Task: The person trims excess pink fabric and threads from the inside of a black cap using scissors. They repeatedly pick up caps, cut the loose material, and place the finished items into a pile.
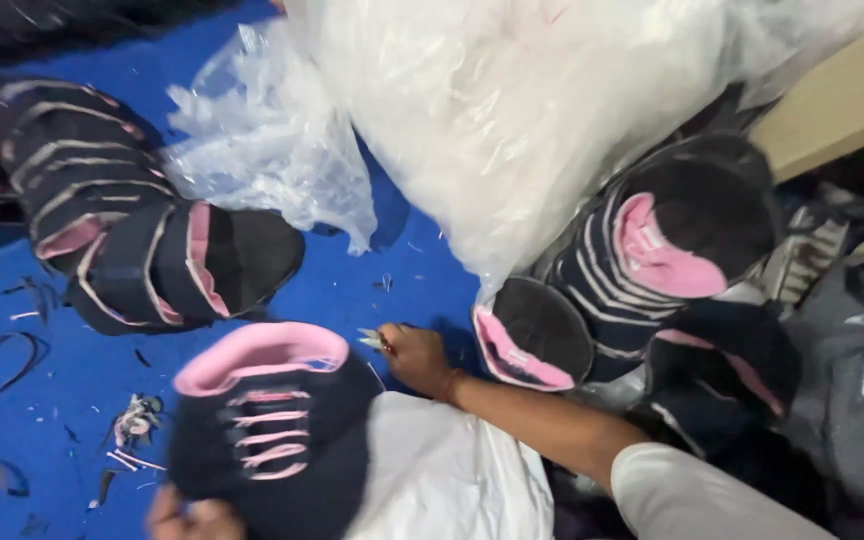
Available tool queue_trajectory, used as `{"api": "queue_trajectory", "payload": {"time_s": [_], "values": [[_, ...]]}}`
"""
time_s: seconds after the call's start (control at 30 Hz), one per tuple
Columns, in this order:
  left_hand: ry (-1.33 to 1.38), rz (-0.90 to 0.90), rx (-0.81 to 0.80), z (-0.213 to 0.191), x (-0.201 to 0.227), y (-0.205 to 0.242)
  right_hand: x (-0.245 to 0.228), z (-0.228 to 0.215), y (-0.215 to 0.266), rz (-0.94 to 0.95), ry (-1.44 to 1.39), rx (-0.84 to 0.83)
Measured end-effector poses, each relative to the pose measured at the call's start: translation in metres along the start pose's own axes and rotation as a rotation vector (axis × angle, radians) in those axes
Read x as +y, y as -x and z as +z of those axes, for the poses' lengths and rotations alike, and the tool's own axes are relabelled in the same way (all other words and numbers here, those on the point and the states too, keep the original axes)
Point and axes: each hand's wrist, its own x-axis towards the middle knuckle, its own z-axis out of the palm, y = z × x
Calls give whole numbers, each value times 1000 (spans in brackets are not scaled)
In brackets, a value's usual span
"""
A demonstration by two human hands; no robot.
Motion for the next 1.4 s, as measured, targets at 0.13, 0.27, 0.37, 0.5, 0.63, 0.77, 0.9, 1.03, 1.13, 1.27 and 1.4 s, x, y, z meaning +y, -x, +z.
{"api": "queue_trajectory", "payload": {"time_s": [0.13,0.27,0.37,0.5,0.63,0.77,0.9,1.03,1.13,1.27,1.4], "values": [[488,-222,-117,123,262,41,76,30,0,163,-1332,-244],[34,-342,46,140,407,93,-66,-164,34,576,-1437,-545],[-142,-312,-74,141,440,113,-78,-191,60,278,-1035,-587],[-179,-495,-70,144,455,145,-85,-205,84,146,-884,-530],[-207,-207,-112,144,460,149,-84,-201,88,-90,-814,-439],[-391,-333,-86,147,465,146,-84,-196,85,-105,-704,-433],[-689,81,14,157,477,133,-82,-194,86,-184,-669,-425],[-691,345,-172,161,471,123,-82,-191,90,-142,-605,-453],[-716,285,-256,173,465,122,-87,-192,92,-138,-621,-412],[-689,299,-214,174,445,132,-116,-210,97,-149,-528,-145],[-634,347,-143,172,431,143,-136,-220,90,-371,-394,-225]]}}
